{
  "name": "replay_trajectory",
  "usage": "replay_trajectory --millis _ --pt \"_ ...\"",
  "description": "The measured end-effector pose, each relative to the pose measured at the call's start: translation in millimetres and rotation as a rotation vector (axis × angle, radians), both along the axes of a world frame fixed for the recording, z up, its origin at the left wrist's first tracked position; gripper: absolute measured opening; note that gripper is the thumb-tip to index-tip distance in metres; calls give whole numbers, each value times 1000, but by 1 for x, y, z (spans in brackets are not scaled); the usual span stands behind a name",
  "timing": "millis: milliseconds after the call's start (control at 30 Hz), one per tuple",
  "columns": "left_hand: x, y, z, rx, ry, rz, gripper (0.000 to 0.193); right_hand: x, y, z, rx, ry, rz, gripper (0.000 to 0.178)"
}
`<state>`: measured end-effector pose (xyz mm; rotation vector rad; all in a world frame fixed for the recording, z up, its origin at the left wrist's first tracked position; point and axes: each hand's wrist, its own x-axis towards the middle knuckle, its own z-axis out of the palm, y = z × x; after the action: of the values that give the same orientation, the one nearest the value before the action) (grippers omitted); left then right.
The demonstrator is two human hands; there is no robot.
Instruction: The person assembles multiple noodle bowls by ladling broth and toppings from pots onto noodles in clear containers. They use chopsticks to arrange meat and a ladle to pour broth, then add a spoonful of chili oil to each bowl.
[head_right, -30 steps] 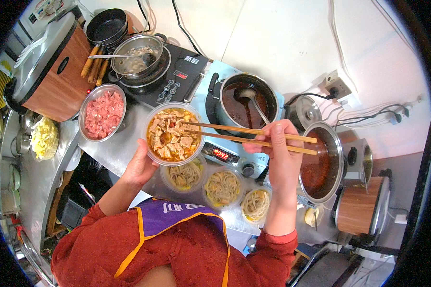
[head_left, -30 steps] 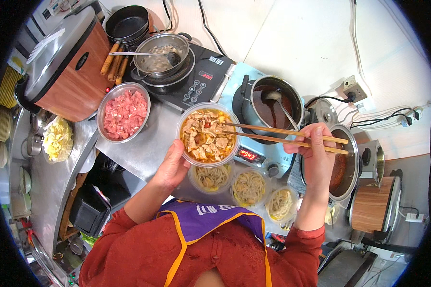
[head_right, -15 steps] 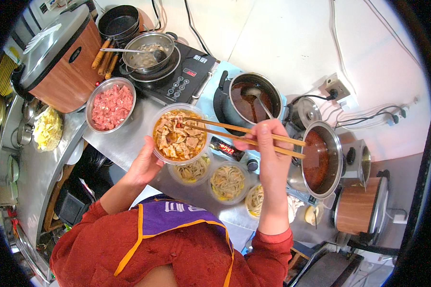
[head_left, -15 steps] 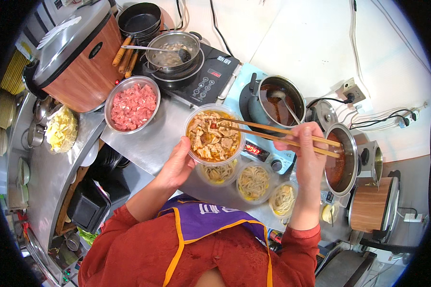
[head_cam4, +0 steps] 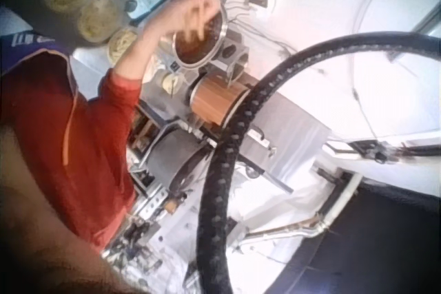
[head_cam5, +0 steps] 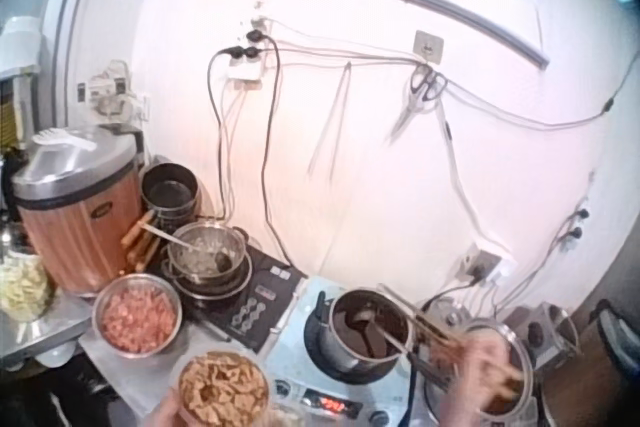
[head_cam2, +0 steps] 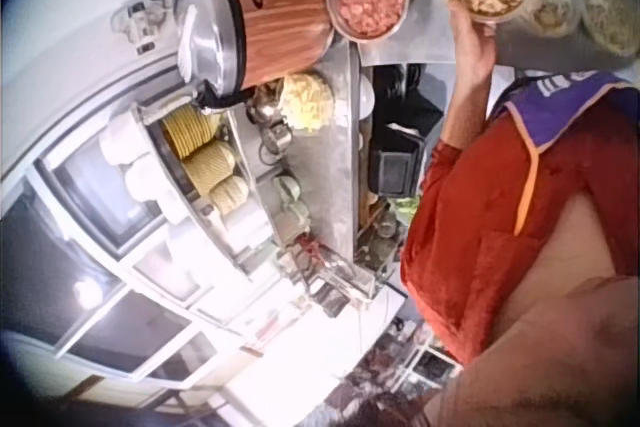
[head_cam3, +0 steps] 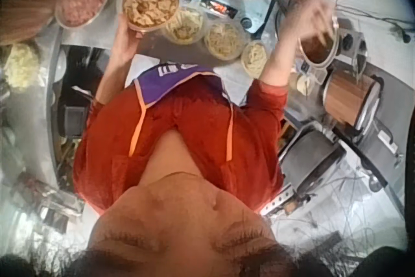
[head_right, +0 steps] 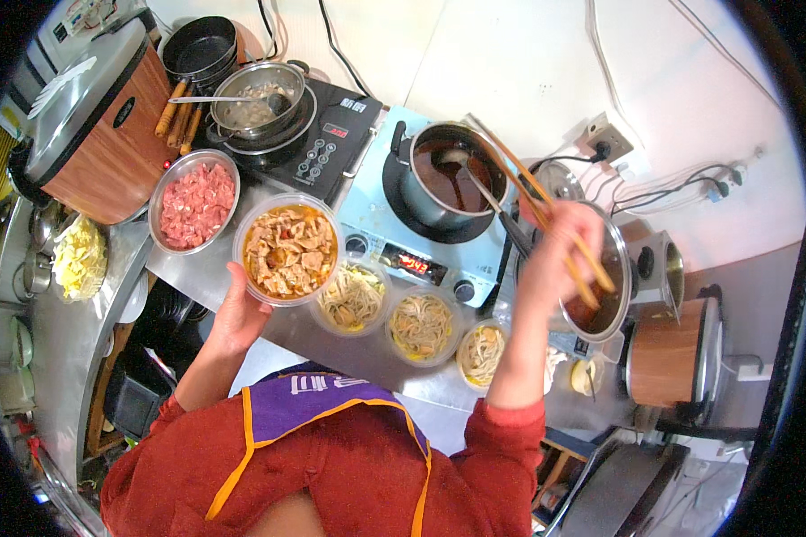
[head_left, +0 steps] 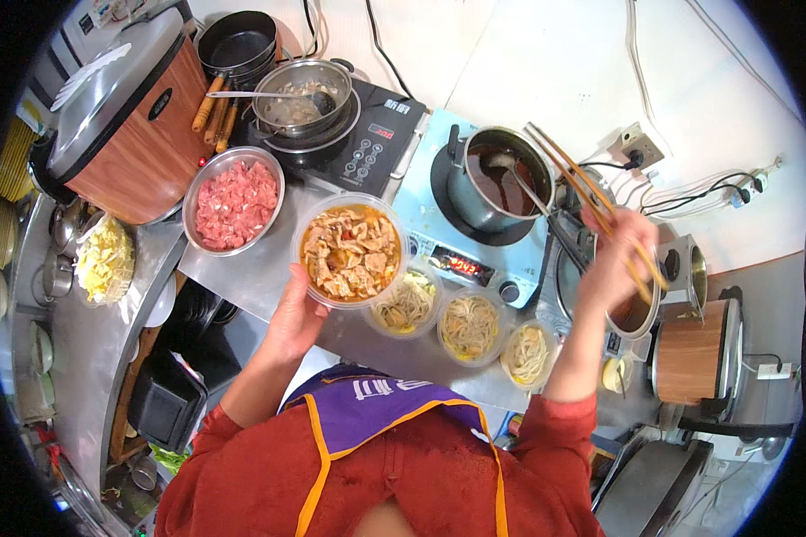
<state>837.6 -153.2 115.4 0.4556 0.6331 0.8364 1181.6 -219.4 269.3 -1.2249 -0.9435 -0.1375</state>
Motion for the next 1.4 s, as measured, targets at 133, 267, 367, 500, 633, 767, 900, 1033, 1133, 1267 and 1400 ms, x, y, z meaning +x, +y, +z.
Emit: replay_trajectory --millis 133,267,367,500,633,767,900,1033,1133,1267,1400 --pt "-20 7 3 29 33 4 73 -1 2 -28 -251 62 -11 16" --pt "-31 -7 7 -73 111 135 69 -2 -3 -34 -216 -398 -62 12" --pt "-37 -4 6 -28 101 183 74 -9 -6 -38 -226 -535 -142 14" --pt "-64 -10 3 -21 100 190 80 -29 -22 -53 -312 -611 7 9" --pt "-78 -19 -4 -1 70 214 85 -42 -30 -66 -187 -490 -229 10" --pt "-89 -17 -8 27 59 246 87 -51 -25 -63 -427 -469 -11 17" --pt "-100 -26 -12 -1 57 263 84 -71 -8 -55 -253 -399 59 15" --pt "-107 -35 -11 14 50 283 87 -90 12 -56 -275 -430 137 9" --pt "-112 -38 -8 36 56 298 93 -79 16 -50 -206 -455 73 6" --pt "-115 -39 -6 52 71 307 96 -64 15 -41 -132 -202 87 17" --pt "-117 -41 -4 -19 111 354 98 -86 36 -51 -174 -192 259 14"
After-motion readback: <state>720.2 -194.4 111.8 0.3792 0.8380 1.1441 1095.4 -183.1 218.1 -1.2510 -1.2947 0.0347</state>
